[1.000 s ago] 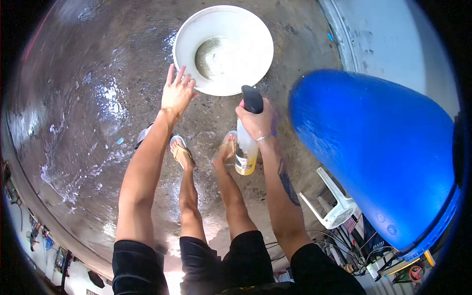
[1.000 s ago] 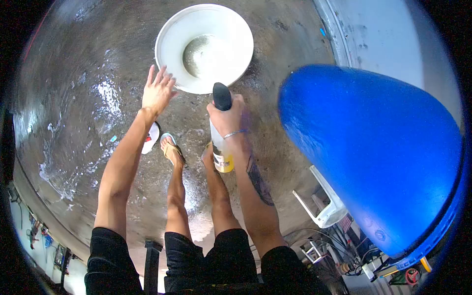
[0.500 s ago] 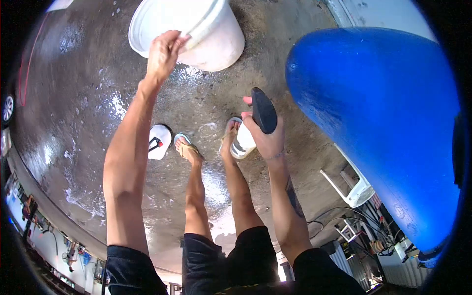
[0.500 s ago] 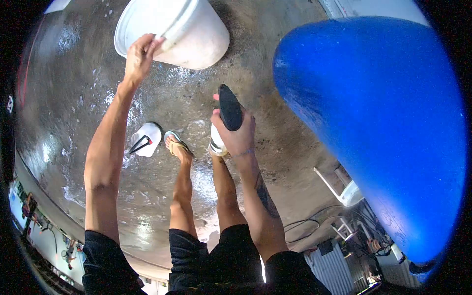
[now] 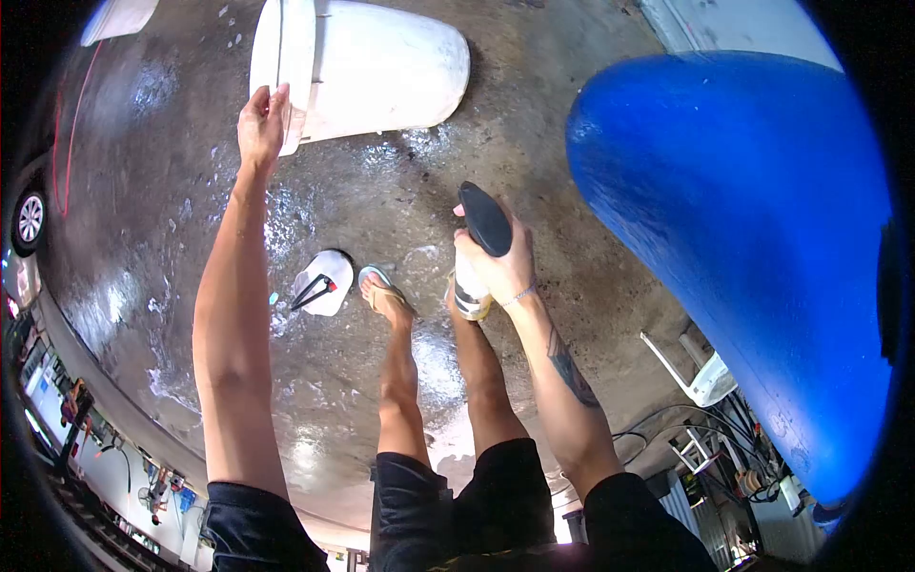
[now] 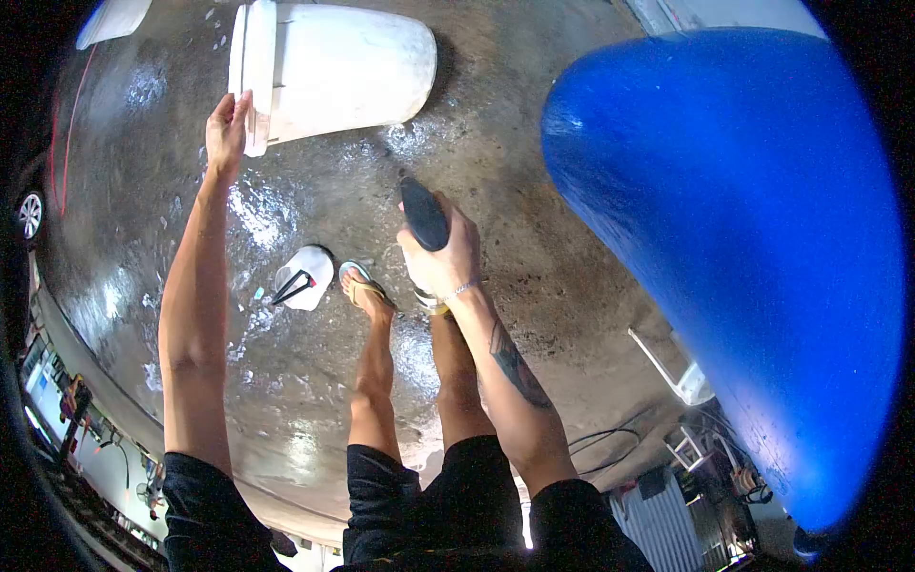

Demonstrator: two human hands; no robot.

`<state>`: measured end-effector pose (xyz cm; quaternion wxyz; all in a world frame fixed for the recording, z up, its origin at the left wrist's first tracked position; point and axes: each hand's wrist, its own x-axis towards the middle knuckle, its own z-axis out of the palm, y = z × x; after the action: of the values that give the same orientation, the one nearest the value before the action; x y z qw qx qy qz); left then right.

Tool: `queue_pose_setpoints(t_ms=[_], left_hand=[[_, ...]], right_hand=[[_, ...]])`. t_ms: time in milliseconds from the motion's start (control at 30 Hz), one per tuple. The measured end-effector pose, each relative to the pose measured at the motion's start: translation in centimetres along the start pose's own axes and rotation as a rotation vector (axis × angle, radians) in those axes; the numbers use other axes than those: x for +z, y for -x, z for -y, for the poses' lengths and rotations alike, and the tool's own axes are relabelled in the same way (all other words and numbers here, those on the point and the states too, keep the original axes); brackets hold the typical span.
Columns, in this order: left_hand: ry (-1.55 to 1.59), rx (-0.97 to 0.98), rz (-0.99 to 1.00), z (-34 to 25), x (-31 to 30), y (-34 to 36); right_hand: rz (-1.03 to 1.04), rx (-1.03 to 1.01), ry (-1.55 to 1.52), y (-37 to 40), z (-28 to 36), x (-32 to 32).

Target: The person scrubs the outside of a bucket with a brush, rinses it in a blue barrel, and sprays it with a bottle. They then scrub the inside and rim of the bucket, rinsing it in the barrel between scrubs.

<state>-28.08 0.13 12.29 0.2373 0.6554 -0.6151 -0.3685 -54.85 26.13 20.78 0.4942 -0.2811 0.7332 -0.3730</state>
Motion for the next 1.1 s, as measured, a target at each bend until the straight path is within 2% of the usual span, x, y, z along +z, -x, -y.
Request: queue_pose_setpoints(t_ms=[100,133,167,233,300,367,433,467,500,567,600,633,700,733,800,833,900,933,967,1000,1033,1100], left_hand=[[-0.086,-0.021,-0.028,2.1,-0.9,0.4],[-0.010,-0.010,-0.040,2.4,-1.1,0.9],[0.065,0.000,-0.051,2.7,-1.6,1.4],[0.002,-0.079,-0.009,3.6,-3.1,2.1],[0.042,-0.188,0.033,4.9,-3.8,3.1],[0.082,-0.178,0.024,8.5,-4.2,3.9],[0.158,-0.202,0.041,9.9,-4.2,5.2],[0.170,-0.200,0.038,9.0,-4.1,6.1],[0.253,-0.167,-0.001,8.0,-3.6,7.2],[-0.019,-0.082,0.002,9.2,-3.6,8.2],[-0.078,-0.105,0.004,8.9,-3.4,9.5],[-0.190,-0.122,-0.003,6.6,-3.3,11.0],[-0.296,-0.162,0.024,6.9,-2.5,13.5],[-0.295,-0.158,0.035,7.8,-2.1,14.9],[-0.286,-0.103,0.060,10.0,-1.9,17.4],[-0.182,-0.156,0.089,9.4,-2.1,17.9],[-0.017,-0.257,0.061,8.6,-1.9,17.7],[0.039,-0.223,-0.018,8.7,-1.6,16.8],[0.094,-0.190,-0.101,8.1,-1.4,15.6],[0.086,-0.321,-0.104,7.4,-1.8,14.9],[0.084,-0.321,-0.110,7.0,-1.8,14.5],[-0.239,-0.353,-0.071,6.7,-1.7,14.0]], right_hand=[[0.056,-0.054,-0.065,0.7,0.1,0.8],[0.070,-0.105,-0.088,0.7,0.6,1.3],[0.078,-0.103,-0.092,0.7,1.3,1.7],[0.196,-0.022,-0.079,0.6,2.5,2.2],[0.253,-0.038,-0.091,0.5,2.5,3.6],[0.309,-0.054,-0.102,0.6,2.5,4.6],[0.302,-0.056,-0.087,0.9,2.5,5.3],[0.264,0.030,-0.141,0.8,2.6,5.9],[0.263,0.216,-0.018,0.5,2.9,5.2],[0.176,0.081,-0.126,-0.3,0.4,4.7],[0.120,0.009,-0.152,-0.7,-0.9,4.6],[0.147,0.121,-0.225,-0.9,0.1,3.5],[0.174,0.120,-0.184,-1.5,-1.5,1.2],[0.102,0.036,-0.127,-1.3,0.1,0.6],[0.062,0.043,-0.066,-2.0,-0.2,-0.2],[0.024,0.056,-0.013,-2.4,-0.8,-0.8],[0.006,0.130,-0.019,-2.8,-5.2,-1.8],[-0.061,0.188,0.144,-2.7,-7.9,-2.4],[-0.075,0.222,0.197,-2.2,-7.5,-2.4],[-0.086,0.258,0.249,-1.6,-7.1,-2.4],[-0.097,0.294,0.300,-1.0,-6.3,-2.4],[0.066,0.045,0.001,0.6,-5.1,-2.3]])
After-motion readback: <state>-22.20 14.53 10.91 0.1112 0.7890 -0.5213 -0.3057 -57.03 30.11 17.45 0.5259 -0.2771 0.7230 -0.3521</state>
